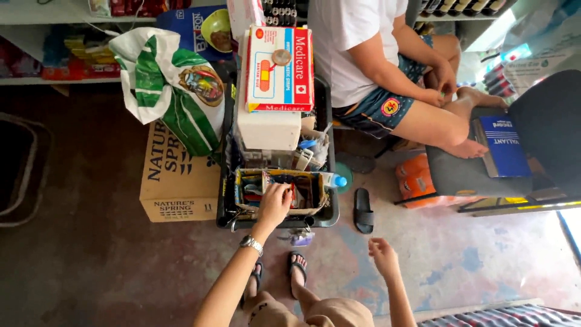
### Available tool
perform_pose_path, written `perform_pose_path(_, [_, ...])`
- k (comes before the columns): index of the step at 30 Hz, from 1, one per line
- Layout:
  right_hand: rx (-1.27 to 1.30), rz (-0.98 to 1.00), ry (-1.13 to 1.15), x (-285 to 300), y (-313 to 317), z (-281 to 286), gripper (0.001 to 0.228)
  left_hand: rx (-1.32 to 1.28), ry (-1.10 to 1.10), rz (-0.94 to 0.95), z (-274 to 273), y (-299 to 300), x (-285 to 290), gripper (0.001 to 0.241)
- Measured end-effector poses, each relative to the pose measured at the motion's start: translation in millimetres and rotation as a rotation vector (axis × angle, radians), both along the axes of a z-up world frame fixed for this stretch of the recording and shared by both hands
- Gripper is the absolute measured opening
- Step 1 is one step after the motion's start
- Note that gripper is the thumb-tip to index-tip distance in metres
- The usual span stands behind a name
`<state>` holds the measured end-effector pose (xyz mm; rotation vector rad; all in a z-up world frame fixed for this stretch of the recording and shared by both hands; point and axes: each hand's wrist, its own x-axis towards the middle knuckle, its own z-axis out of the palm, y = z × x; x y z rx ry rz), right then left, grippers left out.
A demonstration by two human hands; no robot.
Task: Organizing various retail items including sachets and toilet paper, and cleaning a soda bottle with a napkin.
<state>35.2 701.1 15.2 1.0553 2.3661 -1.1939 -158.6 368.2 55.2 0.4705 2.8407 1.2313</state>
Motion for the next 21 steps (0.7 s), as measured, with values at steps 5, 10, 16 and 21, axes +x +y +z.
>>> perform_pose_path(5, [-0.044, 0.171, -0.156, 17, -22, 26, 0.044, -0.112, -0.745, -0.256, 25, 51, -18, 0.046])
perform_pose_path(10, [-0.067, 0.162, -0.257, 34, -12, 36, 0.048, -0.315, -0.765, -0.348, 10, 75, -21, 0.038])
perform_pose_path(16, [-0.014, 0.144, -0.318, 44, 7, 39, 0.049, -0.121, -0.802, -0.342, 27, 57, -15, 0.041])
perform_pose_path(21, [-0.016, 0.185, -0.246, 10, -14, 58, 0.045, 0.187, -0.786, -0.232, 37, 16, 1, 0.048])
